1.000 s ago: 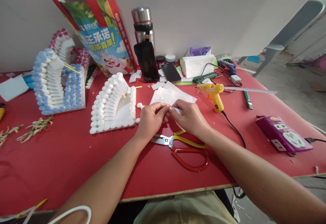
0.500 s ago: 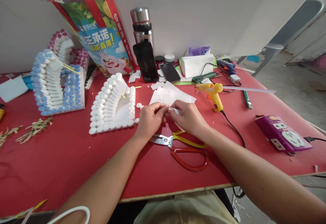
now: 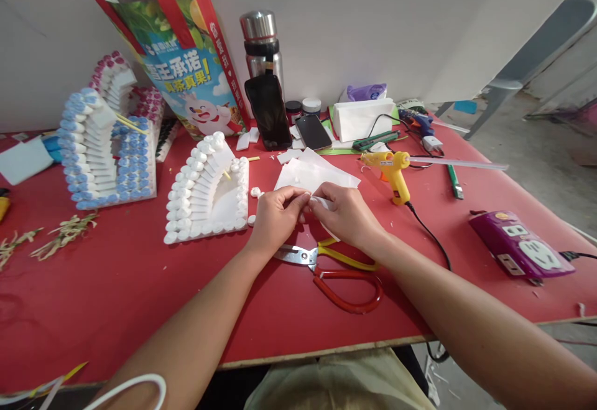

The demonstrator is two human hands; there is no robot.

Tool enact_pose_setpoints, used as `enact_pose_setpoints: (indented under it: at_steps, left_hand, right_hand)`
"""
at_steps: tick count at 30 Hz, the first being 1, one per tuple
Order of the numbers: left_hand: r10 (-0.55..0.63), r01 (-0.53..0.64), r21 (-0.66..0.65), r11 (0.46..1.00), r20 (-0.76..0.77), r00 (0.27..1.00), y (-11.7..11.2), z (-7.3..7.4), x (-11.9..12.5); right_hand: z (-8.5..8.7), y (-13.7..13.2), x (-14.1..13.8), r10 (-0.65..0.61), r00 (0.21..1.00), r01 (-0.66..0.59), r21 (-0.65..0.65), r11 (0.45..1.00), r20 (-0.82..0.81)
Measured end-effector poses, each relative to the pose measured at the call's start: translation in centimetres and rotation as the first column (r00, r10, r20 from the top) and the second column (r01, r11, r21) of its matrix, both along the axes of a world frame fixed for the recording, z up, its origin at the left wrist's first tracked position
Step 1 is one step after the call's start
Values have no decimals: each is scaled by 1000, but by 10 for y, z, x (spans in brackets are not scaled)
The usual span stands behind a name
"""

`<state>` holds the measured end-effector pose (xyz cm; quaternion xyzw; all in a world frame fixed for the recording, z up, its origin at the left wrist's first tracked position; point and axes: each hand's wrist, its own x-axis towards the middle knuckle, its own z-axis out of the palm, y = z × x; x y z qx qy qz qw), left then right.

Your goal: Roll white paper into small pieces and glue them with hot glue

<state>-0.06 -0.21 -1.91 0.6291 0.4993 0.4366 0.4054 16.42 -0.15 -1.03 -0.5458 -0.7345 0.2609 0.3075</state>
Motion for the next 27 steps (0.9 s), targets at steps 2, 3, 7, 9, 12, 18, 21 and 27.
enact_pose_setpoints:
  at_steps: [2, 3, 7, 9, 12, 18, 21, 27]
  left_hand:
    - [-2, 2, 0, 1000, 1, 1000, 0, -1, 0]
    - [-3, 3, 0, 1000, 1, 1000, 0, -1, 0]
    - [-1, 1, 4, 1000, -9, 1000, 1, -1, 0]
    - [0, 0, 2, 1000, -15, 1000, 1, 0, 0]
    - [0, 0, -3, 1000, -19, 1000, 1, 0, 0]
    - [-5, 5, -10, 1000, -8, 1000, 1, 0, -1]
    - [-3, 3, -7, 1000, -11, 1000, 0, 0, -1]
    - [-3, 3, 5, 1000, -14, 1000, 1, -1, -1]
  right_hand:
    - [1, 0, 0, 0, 1000, 0, -5, 1000, -1]
    - [1, -1, 0, -1, 1000, 1, -7, 1000, -2]
    - [0, 0, 0, 1, 1000, -1, -11, 1000, -3]
    - [0, 0, 0, 6, 1000, -6, -11, 1000, -3]
    - [0, 0, 0, 6, 1000, -6, -8, 1000, -2]
    - [0, 0, 0, 7, 1000, -7, -2, 1000, -6]
    - [0, 0, 0, 13, 1000, -13, -3, 1000, -7]
    - [0, -1, 1, 9, 1000, -9, -5, 1000, -5]
